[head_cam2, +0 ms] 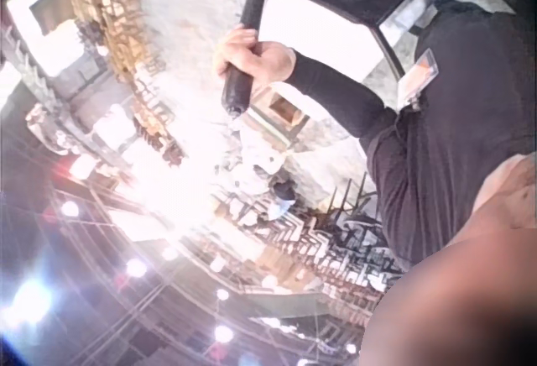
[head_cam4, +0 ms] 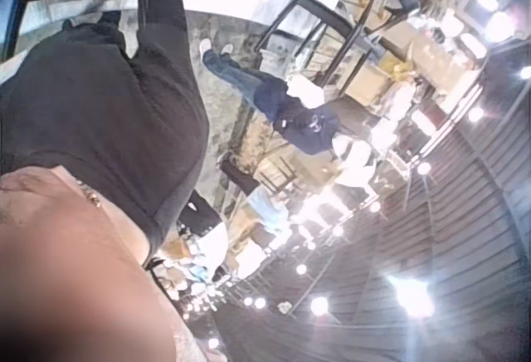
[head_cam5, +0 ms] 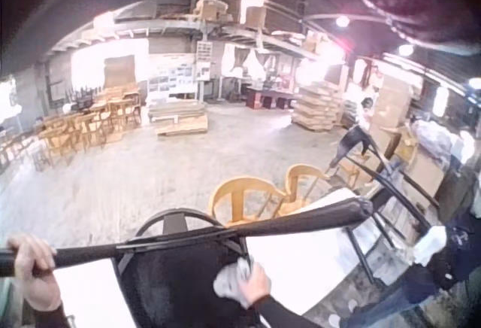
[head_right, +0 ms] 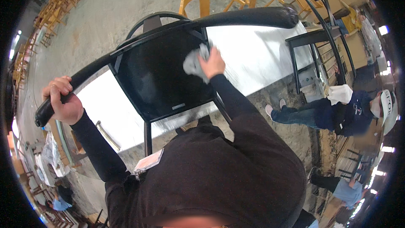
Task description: The person wipes the seat and backrest of a black chair with a cloth, then lifts and repositions it. The person repeats the wiping and repositioning on another chair.
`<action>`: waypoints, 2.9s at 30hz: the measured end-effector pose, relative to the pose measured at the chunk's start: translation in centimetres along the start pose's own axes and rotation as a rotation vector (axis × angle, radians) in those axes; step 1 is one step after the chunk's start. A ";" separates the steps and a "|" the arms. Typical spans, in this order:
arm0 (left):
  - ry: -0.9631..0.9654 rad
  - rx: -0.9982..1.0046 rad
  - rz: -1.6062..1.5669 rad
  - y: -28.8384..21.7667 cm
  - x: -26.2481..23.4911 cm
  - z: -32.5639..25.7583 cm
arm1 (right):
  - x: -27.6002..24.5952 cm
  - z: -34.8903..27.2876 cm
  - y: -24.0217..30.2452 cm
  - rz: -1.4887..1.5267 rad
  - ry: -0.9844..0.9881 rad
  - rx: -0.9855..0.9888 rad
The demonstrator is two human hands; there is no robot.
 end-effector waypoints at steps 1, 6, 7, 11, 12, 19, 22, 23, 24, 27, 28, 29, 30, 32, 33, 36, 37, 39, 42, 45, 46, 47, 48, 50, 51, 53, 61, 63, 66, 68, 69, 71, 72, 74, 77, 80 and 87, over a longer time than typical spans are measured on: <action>-0.020 0.002 0.005 0.0 0.0 0.0 | 1.3 -2.5 -2.3 -0.078 0.158 0.034; -0.022 0.017 0.022 0.2 -0.1 0.0 | 2.4 -6.4 -6.1 -0.163 0.348 -0.179; -0.023 0.017 0.000 0.2 -0.2 0.0 | 1.7 -4.4 -5.2 -0.161 0.325 -0.186; -0.026 0.008 -0.019 0.4 -0.4 -0.1 | -5.6 5.0 2.2 0.221 -0.378 -0.335; -0.027 -0.007 -0.030 0.4 -0.4 -0.1 | -5.6 6.2 3.1 0.170 -0.320 -0.241; -0.002 -0.005 0.005 0.0 0.0 0.0 | 0.8 -5.7 -4.4 -0.205 0.324 -0.120; -0.010 0.012 0.010 0.1 -0.1 0.0 | 3.0 -6.7 -6.9 -0.237 0.566 -0.235; -0.025 0.011 0.006 0.1 -0.2 -0.1 | 2.7 -5.1 -6.3 -0.232 0.536 -0.278; -0.031 0.009 0.000 0.2 -0.3 0.0 | 1.9 -2.9 -5.4 -0.221 0.486 -0.259; -0.018 0.008 0.009 0.4 -0.3 0.0 | -3.1 3.9 -0.5 0.041 0.022 -0.231; -0.007 0.004 0.006 0.4 -0.2 0.0 | -5.1 5.5 1.4 0.153 -0.208 -0.270; 0.011 0.007 0.020 0.4 -0.1 0.0 | -5.9 6.6 3.1 0.119 -0.283 -0.301; 0.011 -0.006 0.052 0.3 -0.1 0.0 | -5.8 6.6 3.2 0.116 -0.248 -0.219; -0.013 -0.036 0.051 0.2 -0.2 -0.1 | -5.3 4.8 2.5 0.156 -0.234 -0.144; -0.027 -0.041 0.049 0.2 -0.2 -0.1 | -4.4 3.1 0.9 0.164 -0.146 -0.101; 0.014 -0.035 0.088 0.0 0.2 0.1 | -0.4 -4.3 -4.8 0.041 0.180 -0.161; 0.011 -0.030 0.102 0.0 0.2 0.2 | 1.7 -6.3 -7.0 -0.088 0.433 -0.136; 0.003 -0.044 0.104 0.0 0.0 0.2 | 3.2 -7.7 -9.0 -0.070 0.526 -0.162; -0.036 -0.098 0.108 -0.2 -0.3 0.0 | 3.2 -5.5 -8.4 -0.154 0.647 -0.249; -0.079 -0.104 0.155 -0.3 -0.3 0.1 | -1.6 0.6 -5.1 0.148 0.225 -0.227; -0.084 -0.106 0.156 -0.3 -0.2 0.1 | -3.0 2.3 -3.9 0.254 0.123 -0.177; -0.080 -0.098 0.182 -0.4 -0.1 0.1 | -4.5 3.2 -2.6 0.395 -0.041 -0.200; -0.086 -0.110 0.173 -0.3 0.0 0.1 | -4.8 3.8 -1.4 0.387 -0.032 -0.241; -0.089 -0.104 0.187 -0.4 0.1 0.2 | -4.1 3.6 -0.6 0.304 0.052 -0.178; -0.094 -0.124 0.175 -0.4 0.1 0.1 | -3.4 2.9 -0.6 0.296 0.094 -0.154; -0.120 -0.127 0.185 -0.4 -0.1 0.1 | -2.1 0.9 -2.0 0.287 0.084 -0.111; -0.017 -0.111 0.160 -0.1 -0.5 0.4 | 4.1 -7.5 -8.8 0.087 0.483 -0.031; -0.015 -0.108 0.156 -0.1 -0.4 0.4 | 3.7 -7.6 -8.8 0.101 0.408 -0.039; -0.011 -0.105 0.164 -0.3 -0.1 0.4 | 3.9 -7.6 -8.7 0.088 0.438 -0.028; -0.037 -0.139 0.137 -0.2 -0.2 0.3 | 3.7 -7.6 -8.7 0.107 0.399 -0.039; -0.057 -0.143 0.141 -0.3 -0.3 0.3 | 3.7 -7.6 -8.7 0.107 0.384 -0.037; -0.025 -0.173 0.114 -0.2 -0.1 0.4 | 3.8 -7.6 -8.9 0.109 0.365 -0.035; -0.048 -0.180 0.102 -0.2 -0.2 0.4 | 3.8 -7.7 -9.0 0.112 0.361 -0.038; -0.076 -0.199 0.094 -0.3 -0.5 0.4 | 4.1 -7.8 -9.1 0.106 0.371 -0.043; -0.106 -0.224 0.096 -0.3 -0.6 0.5 | 4.2 -7.8 -9.0 0.110 0.371 -0.056; -0.154 -0.227 0.099 -0.4 -0.7 0.5 | 3.9 -7.7 -9.0 0.128 0.361 -0.067; -0.086 -0.263 0.041 0.0 -1.2 0.4 | 4.4 -7.5 -8.9 0.143 0.381 -0.043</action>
Point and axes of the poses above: each hand's wrist, its own z-axis towards the middle knuckle, its own x-axis out of the palm, y = z × x, the point moved 6 cm from there along z, towards the middle knuckle, and after that the axes turned 11 degrees about -z, right-handed, at the moved point
